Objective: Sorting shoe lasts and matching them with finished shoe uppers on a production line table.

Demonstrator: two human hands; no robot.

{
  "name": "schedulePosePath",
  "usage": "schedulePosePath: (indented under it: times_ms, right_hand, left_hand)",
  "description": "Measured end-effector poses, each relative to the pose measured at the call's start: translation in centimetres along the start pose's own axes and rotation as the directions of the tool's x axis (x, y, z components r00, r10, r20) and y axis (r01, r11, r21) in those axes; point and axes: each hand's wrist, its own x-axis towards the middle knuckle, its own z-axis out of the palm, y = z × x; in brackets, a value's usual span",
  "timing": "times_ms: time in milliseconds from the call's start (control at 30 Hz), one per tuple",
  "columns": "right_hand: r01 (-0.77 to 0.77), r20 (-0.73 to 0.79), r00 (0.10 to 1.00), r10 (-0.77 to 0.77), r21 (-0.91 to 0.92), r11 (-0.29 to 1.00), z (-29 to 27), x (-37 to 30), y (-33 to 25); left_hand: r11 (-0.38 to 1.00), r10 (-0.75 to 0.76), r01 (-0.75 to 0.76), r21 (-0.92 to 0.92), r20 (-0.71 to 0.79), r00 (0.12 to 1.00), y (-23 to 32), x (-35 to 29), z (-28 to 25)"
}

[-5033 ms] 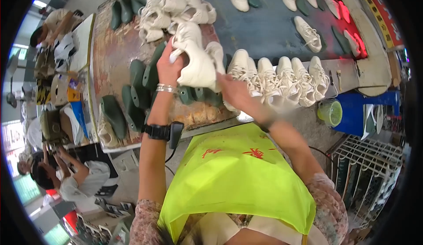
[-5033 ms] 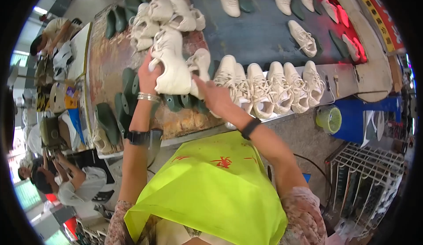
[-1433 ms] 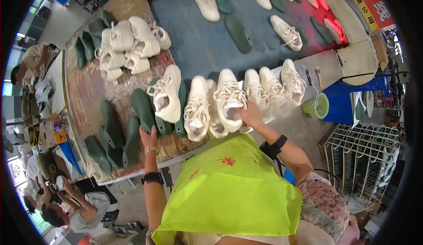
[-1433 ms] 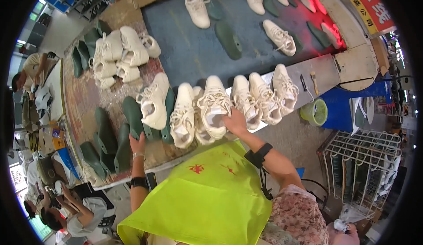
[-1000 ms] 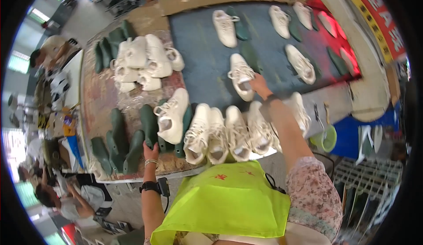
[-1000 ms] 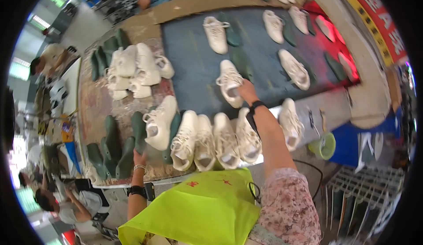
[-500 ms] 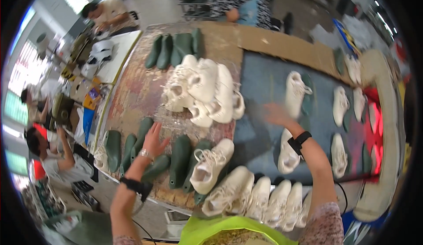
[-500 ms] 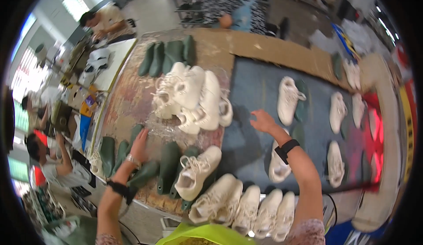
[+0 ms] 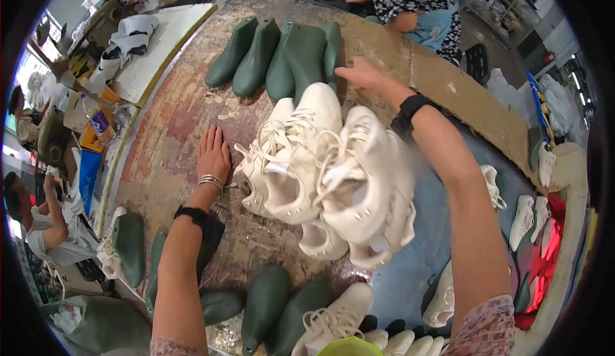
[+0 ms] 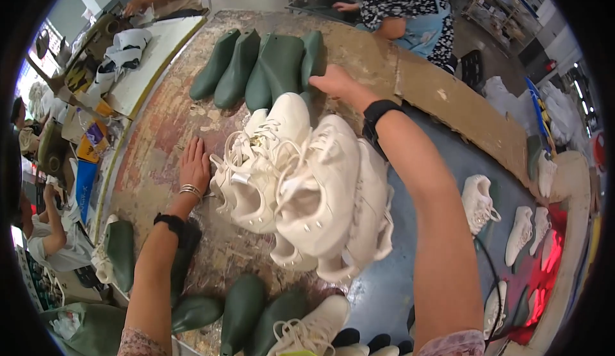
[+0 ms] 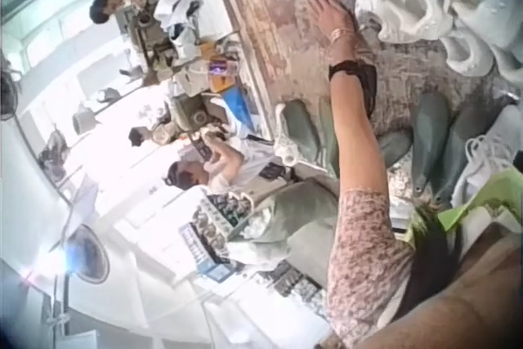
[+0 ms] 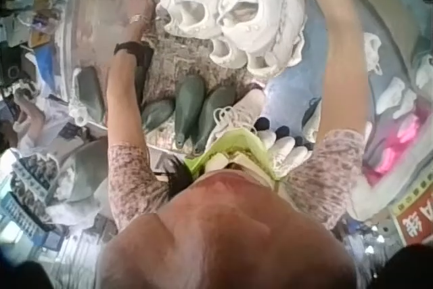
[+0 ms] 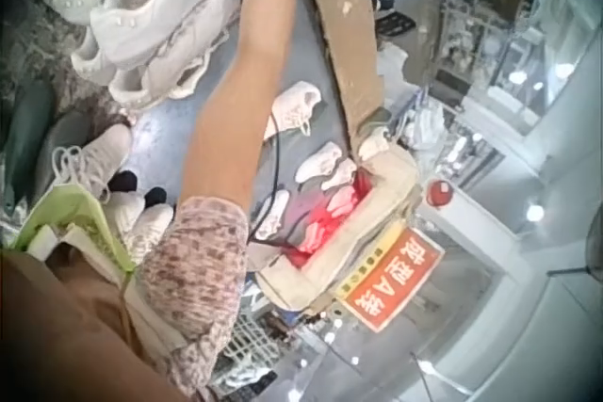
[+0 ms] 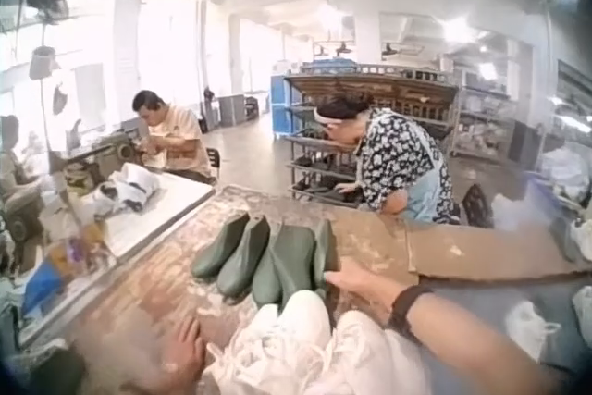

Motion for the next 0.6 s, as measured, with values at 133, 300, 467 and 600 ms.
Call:
schedulePosePath:
  times_ms: [133,300,467,600]
  right_hand:
    - [-0.16,0.025,0.987,0.161,-0.016,0.987,0.6,3.5,0.1]
    - [-0.013,-0.13,0.989,0.073,0.411,0.911,-5.6,0.6,3.6]
    - [-0.003,-0.081,0.991,0.106,0.782,0.624,-11.5,-16.4,9.0]
    - [0.036,-0.178,0.921,0.347,0.925,0.379,-10.5,-30.5,15.4]
  left_hand:
    - [1.0,0.008,-0.007,0.029,-0.03,1.0,2.7,0.0,-0.7]
    - [0.999,0.004,-0.005,-0.051,-0.025,1.0,2.8,0.4,-0.2]
    - [1.0,-0.027,0.026,-0.014,-0.045,0.999,0.3,-0.5,-0.3]
    - [0.999,-0.006,0.008,0.032,-0.067,0.998,0.8,-0.2,-1.0]
